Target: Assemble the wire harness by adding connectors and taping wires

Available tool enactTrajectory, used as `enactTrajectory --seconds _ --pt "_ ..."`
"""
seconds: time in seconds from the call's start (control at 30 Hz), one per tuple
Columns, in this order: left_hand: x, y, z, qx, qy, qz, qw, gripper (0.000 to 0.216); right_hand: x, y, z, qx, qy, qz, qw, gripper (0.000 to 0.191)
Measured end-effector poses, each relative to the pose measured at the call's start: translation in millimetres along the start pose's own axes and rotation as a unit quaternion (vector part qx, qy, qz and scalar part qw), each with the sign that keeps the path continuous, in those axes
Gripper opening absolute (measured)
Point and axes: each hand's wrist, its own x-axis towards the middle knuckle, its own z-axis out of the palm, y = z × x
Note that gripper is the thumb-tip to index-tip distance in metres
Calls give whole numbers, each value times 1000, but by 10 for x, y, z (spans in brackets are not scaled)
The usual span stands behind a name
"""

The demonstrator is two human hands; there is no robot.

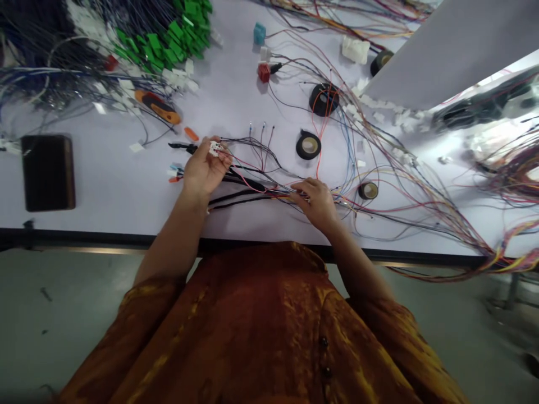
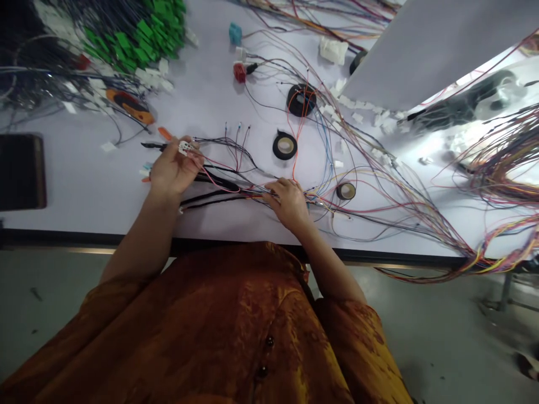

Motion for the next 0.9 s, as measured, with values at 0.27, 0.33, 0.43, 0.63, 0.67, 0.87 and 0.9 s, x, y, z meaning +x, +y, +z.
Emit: enactTrajectory --seconds 0.27,0.33,0.43,0.63,0.67,0.87,0.9 --pt "44 -4 -57 -2 -6 -1 1000 31 473 -202 132 -45 -73 18 996 12" --pt "29 -7 -36 3 5 7 1000 32 551 -184 30 -50 -62 4 997 14" --pt "5 -17 4 2 11 16 1000 34 661 -114 -197 -91 19 22 995 16" --pt "-36 -19 77 10 32 15 999 40 534 -197 -324 -17 -38 -4 999 13" --pt "-42 -17 84 14 33 13 999 40 462 -242 -266 -13 -73 -22 997 13" --pt "-38 -11 70 24 24 10 999 38 171 -452 53 -159 -104 -53 980 11" --pt "-38 -11 67 24 25 11 999 37 167 -471 52 -157 -91 -57 982 13"
